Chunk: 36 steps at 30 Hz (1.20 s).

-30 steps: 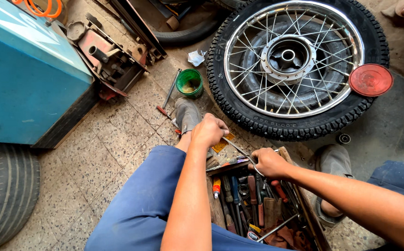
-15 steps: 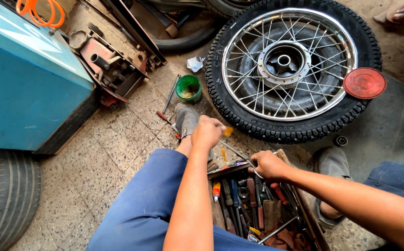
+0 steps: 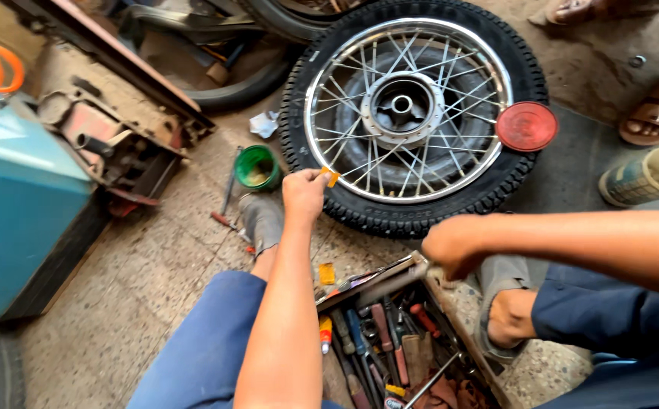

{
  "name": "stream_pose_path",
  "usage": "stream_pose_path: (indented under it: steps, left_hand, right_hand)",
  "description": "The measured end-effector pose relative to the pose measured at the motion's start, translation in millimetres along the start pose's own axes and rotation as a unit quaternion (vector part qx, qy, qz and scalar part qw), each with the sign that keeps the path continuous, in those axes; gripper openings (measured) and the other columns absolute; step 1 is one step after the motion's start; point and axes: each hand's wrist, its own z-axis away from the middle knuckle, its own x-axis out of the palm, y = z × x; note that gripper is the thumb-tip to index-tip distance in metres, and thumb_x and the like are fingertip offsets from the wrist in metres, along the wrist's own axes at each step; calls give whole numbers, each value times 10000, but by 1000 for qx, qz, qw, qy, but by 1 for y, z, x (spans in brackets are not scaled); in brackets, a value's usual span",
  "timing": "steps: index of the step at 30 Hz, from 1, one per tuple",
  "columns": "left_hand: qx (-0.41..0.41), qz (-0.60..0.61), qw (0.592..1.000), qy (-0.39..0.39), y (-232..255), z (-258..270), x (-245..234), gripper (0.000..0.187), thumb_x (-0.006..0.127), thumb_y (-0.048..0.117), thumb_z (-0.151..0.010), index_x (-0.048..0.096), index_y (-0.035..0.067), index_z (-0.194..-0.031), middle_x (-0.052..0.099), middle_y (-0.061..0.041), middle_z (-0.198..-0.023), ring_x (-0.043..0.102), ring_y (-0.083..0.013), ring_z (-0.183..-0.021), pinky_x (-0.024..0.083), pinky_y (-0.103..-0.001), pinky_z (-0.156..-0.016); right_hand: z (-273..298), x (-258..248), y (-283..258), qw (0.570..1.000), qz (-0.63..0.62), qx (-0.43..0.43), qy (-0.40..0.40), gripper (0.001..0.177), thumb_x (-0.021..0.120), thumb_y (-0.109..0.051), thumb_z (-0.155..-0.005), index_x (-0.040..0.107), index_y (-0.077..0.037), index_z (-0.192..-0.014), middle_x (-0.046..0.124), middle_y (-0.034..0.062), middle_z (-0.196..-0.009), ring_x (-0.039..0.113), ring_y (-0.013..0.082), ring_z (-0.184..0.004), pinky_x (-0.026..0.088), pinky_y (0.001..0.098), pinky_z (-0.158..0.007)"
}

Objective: The person applies adhesive to a patch, uses a tool to cut it, and applies it to the center of a motorcycle wheel, subsequently using a hammer to secure a part into the wheel hub.

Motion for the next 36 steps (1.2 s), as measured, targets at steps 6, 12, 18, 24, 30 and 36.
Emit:
stream_pose_path:
  steps: [6,12,18,24,30,36]
  left_hand:
    - [11,-92,993,-68,24,-73,77,255,820,260,-775,801,21,-861,754,-144,-758,714,-206,-683,549,-352,-687]
    - [12,-83,991,-102,22,-160,165,251,787,240,-720,817,110,-933,768,-132,-814,766,-266,-763,588,-382,-733]
    - [-78,-214,963,-147,41,-188,207,237,796,334,-773,826,189,-958,772,-123,-979,746,-324,-920,584,-428,-848]
    - [-43,-256,957,-128,46,-184,218,248,783,346,-796,806,174,-973,773,-117,-1046,732,-325,-986,584,-438,-870]
    - [30,-323,936,-139,46,-181,219,220,759,349,-857,775,153,-956,757,-118,-998,710,-345,-957,556,-472,-841]
    - [49,-369,911,-176,59,-183,212,268,767,389,-852,759,143,-957,753,-107,-1003,712,-331,-973,550,-461,-844]
  right_hand:
    - [-37,20,-30,982,3,-86,-169,362,746,-410,-779,770,-51,-824,748,183,-853,726,365,-830,570,479,-731]
    - [-83,22,-6,974,-25,-169,-146,446,767,-463,-771,796,-26,-860,757,215,-898,719,392,-876,579,475,-789]
    - [-105,15,10,960,-113,-208,-151,425,737,-392,-798,773,23,-880,742,246,-899,706,414,-890,563,481,-809]
    - [-112,23,10,955,-101,-224,-164,393,668,-317,-819,776,60,-839,774,257,-867,735,403,-868,564,476,-797]
    - [-113,33,15,959,-136,-215,-123,404,674,-316,-827,758,77,-867,747,277,-890,716,426,-895,561,481,-820]
    - [-105,31,17,958,-156,-216,-103,388,689,-303,-793,762,71,-865,739,285,-896,707,439,-901,559,486,-823]
